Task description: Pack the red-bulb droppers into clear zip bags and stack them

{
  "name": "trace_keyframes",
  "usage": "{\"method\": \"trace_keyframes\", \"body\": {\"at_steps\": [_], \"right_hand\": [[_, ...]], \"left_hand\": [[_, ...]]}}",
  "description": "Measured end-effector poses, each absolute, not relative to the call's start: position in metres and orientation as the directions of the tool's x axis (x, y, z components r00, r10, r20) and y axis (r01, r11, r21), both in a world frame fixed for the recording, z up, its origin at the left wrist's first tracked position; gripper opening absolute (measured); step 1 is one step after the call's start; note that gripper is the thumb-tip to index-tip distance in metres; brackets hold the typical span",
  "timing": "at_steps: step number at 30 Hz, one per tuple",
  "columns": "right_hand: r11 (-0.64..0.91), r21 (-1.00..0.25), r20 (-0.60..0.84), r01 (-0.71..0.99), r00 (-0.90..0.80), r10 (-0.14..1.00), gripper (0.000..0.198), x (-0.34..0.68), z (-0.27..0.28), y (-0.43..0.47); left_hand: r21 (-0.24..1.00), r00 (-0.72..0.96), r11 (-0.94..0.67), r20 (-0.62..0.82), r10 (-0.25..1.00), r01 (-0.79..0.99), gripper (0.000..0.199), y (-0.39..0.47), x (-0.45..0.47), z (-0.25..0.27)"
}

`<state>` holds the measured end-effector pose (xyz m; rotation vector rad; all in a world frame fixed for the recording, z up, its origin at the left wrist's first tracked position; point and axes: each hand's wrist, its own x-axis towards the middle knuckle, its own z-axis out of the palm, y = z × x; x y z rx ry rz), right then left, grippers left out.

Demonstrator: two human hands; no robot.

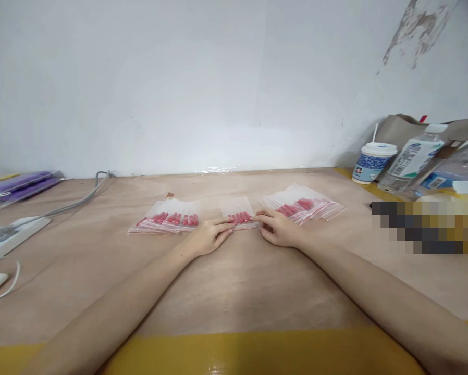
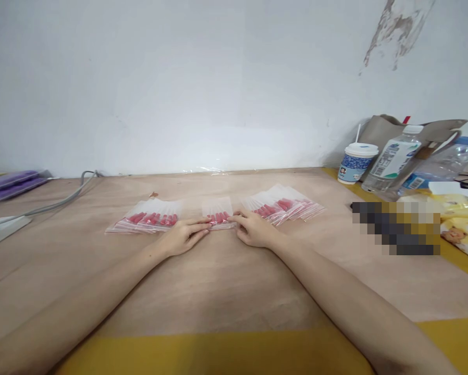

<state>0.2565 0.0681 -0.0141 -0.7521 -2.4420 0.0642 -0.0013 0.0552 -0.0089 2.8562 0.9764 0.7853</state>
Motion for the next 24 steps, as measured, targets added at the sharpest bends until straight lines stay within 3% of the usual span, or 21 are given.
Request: {"method": "trace_keyframes", "body": {"at_steps": [4,9,18,21,24], "right_hand": [[0.847,-0.174,0.582,0.503,-0.641,0.500,0.031,0.251,-0.025,0.070],[0.829,0.032,0.593,0.558,-0.678,0.434,0.022,0.250,-0.023,0.069],[0.762,0.189,0.574,0.619,-0.699,0.426,0.027,0.244,-0.020,0.071],[0.762,0.173,0.554,0.624,-0.701,0.448,0.028,0.242,-0.019,0.072],[0.766,0.127,0.551,0.630,-0.687,0.474,0.025,0.240,-0.018,0.070]], "left_hand": [[0.264,0.635,-0.789,0.477,0.607,0.555,0.027,0.060,-0.008,-0.013],[0.293,0.615,-0.781,0.489,0.618,0.552,0.025,0.059,-0.006,-0.012],[0.269,0.602,-0.783,0.517,0.609,0.561,0.022,0.057,-0.003,-0.012],[0.200,0.606,-0.793,0.547,0.578,0.576,0.024,0.058,0.008,-0.012],[0.019,0.664,-0.823,0.580,0.472,0.568,0.021,0.062,0.025,-0.012]]}}
